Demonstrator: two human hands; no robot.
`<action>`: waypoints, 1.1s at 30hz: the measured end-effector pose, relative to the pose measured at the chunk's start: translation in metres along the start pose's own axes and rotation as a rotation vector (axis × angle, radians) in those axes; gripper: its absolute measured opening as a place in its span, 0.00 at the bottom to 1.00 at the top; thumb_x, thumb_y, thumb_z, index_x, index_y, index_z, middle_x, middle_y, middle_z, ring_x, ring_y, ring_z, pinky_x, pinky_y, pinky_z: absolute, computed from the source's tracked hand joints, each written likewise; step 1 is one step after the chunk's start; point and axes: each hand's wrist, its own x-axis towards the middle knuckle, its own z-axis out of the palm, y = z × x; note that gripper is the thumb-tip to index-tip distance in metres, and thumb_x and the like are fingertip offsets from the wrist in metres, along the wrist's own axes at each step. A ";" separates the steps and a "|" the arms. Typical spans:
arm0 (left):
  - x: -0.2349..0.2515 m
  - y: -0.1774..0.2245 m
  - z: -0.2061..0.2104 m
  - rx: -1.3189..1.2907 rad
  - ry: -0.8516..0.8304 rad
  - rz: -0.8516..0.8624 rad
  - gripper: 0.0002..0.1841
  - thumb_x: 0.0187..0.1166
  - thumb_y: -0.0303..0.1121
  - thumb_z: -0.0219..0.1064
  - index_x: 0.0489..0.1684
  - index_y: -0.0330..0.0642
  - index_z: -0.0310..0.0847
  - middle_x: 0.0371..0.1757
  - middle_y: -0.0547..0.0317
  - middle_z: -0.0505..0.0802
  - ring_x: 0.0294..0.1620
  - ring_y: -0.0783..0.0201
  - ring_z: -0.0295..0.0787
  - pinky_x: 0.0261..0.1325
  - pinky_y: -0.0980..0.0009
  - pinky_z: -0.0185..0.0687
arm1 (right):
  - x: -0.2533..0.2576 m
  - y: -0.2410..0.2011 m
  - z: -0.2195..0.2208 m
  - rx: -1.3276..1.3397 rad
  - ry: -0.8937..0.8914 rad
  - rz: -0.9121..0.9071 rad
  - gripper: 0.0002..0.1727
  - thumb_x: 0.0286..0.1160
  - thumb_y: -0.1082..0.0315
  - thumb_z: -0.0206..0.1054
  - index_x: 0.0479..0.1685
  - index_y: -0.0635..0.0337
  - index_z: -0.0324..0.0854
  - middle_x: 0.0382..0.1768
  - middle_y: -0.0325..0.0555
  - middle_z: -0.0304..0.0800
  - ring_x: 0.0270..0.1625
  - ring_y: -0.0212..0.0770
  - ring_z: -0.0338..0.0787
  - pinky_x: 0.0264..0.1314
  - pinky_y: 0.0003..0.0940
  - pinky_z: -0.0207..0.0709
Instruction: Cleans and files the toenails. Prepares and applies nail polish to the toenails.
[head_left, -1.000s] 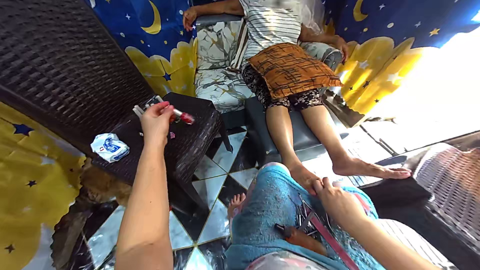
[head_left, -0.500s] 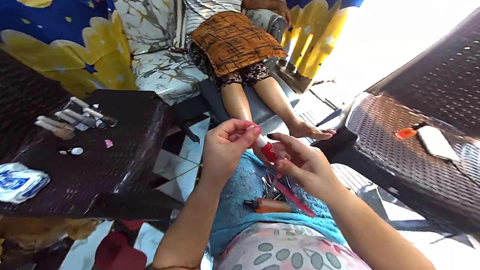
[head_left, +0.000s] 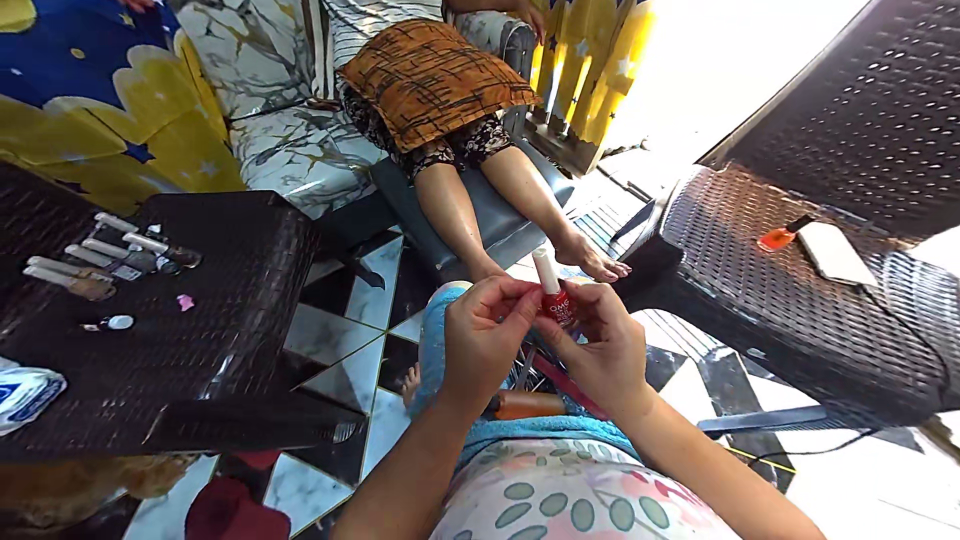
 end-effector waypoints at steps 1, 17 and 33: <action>0.000 0.000 0.000 0.047 -0.008 0.031 0.04 0.72 0.20 0.73 0.40 0.33 0.90 0.37 0.57 0.94 0.35 0.69 0.92 0.43 0.74 0.93 | -0.001 0.001 0.000 -0.011 0.002 -0.009 0.22 0.70 0.64 0.80 0.56 0.67 0.80 0.47 0.46 0.94 0.46 0.30 0.95 0.50 0.26 0.92; 0.013 -0.006 -0.071 0.236 0.143 0.005 0.05 0.83 0.30 0.67 0.48 0.41 0.86 0.38 0.65 0.92 0.36 0.72 0.90 0.43 0.73 0.90 | 0.014 -0.006 -0.021 1.303 -0.258 0.642 0.25 0.80 0.41 0.63 0.50 0.54 0.87 0.25 0.31 0.84 0.20 0.23 0.79 0.22 0.16 0.73; -0.056 0.018 -0.319 1.704 0.470 -0.300 0.10 0.83 0.24 0.60 0.48 0.24 0.86 0.54 0.27 0.90 0.62 0.27 0.84 0.66 0.32 0.76 | 0.007 0.010 -0.003 0.938 -0.341 0.653 0.20 0.79 0.38 0.62 0.47 0.42 0.89 0.26 0.29 0.87 0.18 0.22 0.78 0.19 0.17 0.72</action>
